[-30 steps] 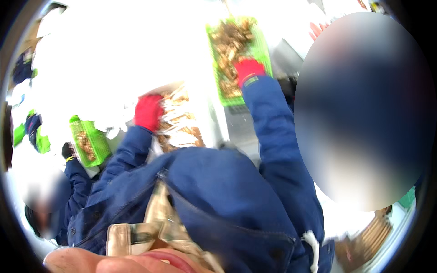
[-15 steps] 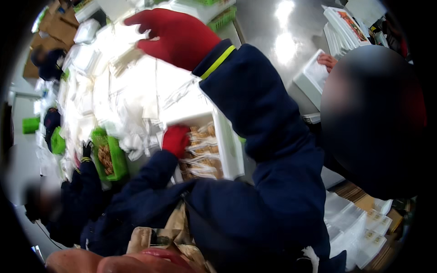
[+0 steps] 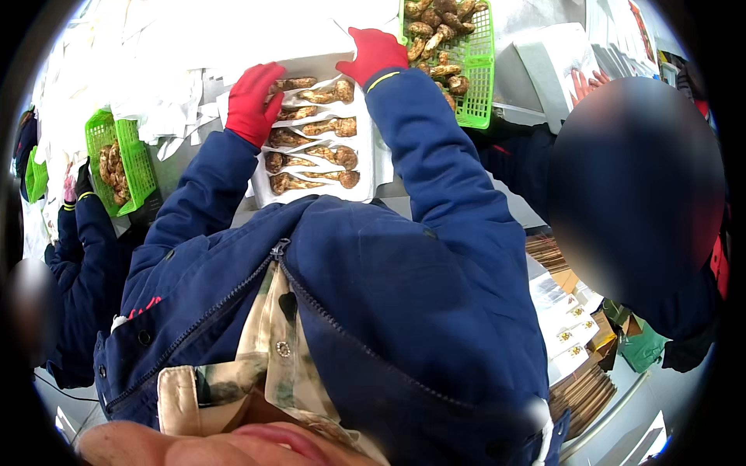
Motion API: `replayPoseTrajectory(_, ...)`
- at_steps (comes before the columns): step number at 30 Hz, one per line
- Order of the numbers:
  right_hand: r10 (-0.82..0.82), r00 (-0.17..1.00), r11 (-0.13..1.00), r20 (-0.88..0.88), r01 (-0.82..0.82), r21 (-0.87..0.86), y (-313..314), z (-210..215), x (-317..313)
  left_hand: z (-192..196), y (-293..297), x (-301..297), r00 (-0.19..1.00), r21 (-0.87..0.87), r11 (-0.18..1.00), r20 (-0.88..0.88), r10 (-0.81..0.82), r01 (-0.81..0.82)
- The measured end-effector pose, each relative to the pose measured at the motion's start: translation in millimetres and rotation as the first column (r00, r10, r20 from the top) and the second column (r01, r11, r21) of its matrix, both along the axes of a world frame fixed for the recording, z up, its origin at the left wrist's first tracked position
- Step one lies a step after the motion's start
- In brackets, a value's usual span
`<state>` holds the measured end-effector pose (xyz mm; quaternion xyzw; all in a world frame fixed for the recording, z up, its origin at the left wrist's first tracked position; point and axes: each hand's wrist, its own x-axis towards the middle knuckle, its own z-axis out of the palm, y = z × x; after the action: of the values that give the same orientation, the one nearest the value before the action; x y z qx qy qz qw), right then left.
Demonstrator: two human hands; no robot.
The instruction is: The person picks ginger roots from green plastic crates and arranges them in rows within white styrofoam boxes lined with white paper at a large industrial processing table.
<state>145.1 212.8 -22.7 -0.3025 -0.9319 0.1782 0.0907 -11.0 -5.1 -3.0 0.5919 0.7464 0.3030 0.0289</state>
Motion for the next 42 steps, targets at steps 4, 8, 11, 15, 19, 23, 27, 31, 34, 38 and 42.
replayPoseTrajectory(4, 0.152, 0.963, 0.987, -0.224, -0.134, 0.094, 1, -7, -7, -8, 0, -30, 0.963, 0.171, 0.948, 0.040, 0.265, -0.268)
replayPoseTrajectory(8, 0.300, 0.894, 0.929, -0.334, -0.195, 0.313, -5, -4, -3, -9, 1, -44, 0.994, -0.009, 0.997, -0.082, 0.074, -0.074)
replayPoseTrajectory(11, 0.344, 0.856, 0.891, -0.386, -0.167, 0.423, -7, 1, -3, -6, 9, -41, 0.980, 0.001, 0.999, -0.192, 0.045, -0.045)
replayPoseTrajectory(15, 0.362, 0.869, 0.890, -0.338, -0.214, 0.403, -14, 12, 2, 4, 17, -32, 0.944, -0.078, 0.997, -0.326, -0.045, 0.021)
replayPoseTrajectory(19, 0.387, 0.887, 0.887, -0.252, -0.283, 0.365, -17, 19, 9, 4, 21, -30, 0.866, -0.194, 0.976, -0.468, -0.177, 0.095)
replayPoseTrajectory(23, 0.332, 0.942, 0.880, -0.051, -0.290, 0.376, -24, 25, 8, 1, 23, -26, 0.830, -0.249, 0.959, -0.501, -0.246, 0.134)
replayPoseTrajectory(27, 0.292, 0.954, 0.894, 0.071, -0.299, 0.333, -33, 34, 3, -8, 15, -26, 0.860, -0.160, 0.977, -0.469, -0.201, 0.141)
replayPoseTrajectory(31, 0.332, 0.940, 0.892, 0.074, -0.339, 0.299, -24, 28, 4, 17, 30, -9, 0.890, -0.111, 0.984, -0.422, -0.172, 0.138)
replayPoseTrajectory(34, 0.366, 0.928, 0.889, 0.061, -0.369, 0.272, -20, 28, 5, 6, 42, -11, 0.827, -0.279, 0.957, -0.516, -0.224, 0.085)
replayPoseTrajectory(38, 0.341, 0.937, 0.901, 0.074, -0.348, 0.257, -28, 34, 7, 2, 36, -13, 0.825, -0.292, 0.942, -0.483, -0.293, 0.164)
replayPoseTrajectory(42, 0.420, 0.907, 0.900, 0.005, -0.418, 0.122, -54, 32, -6, -1, 34, -8, 0.853, -0.323, 0.930, -0.422, -0.305, 0.173)
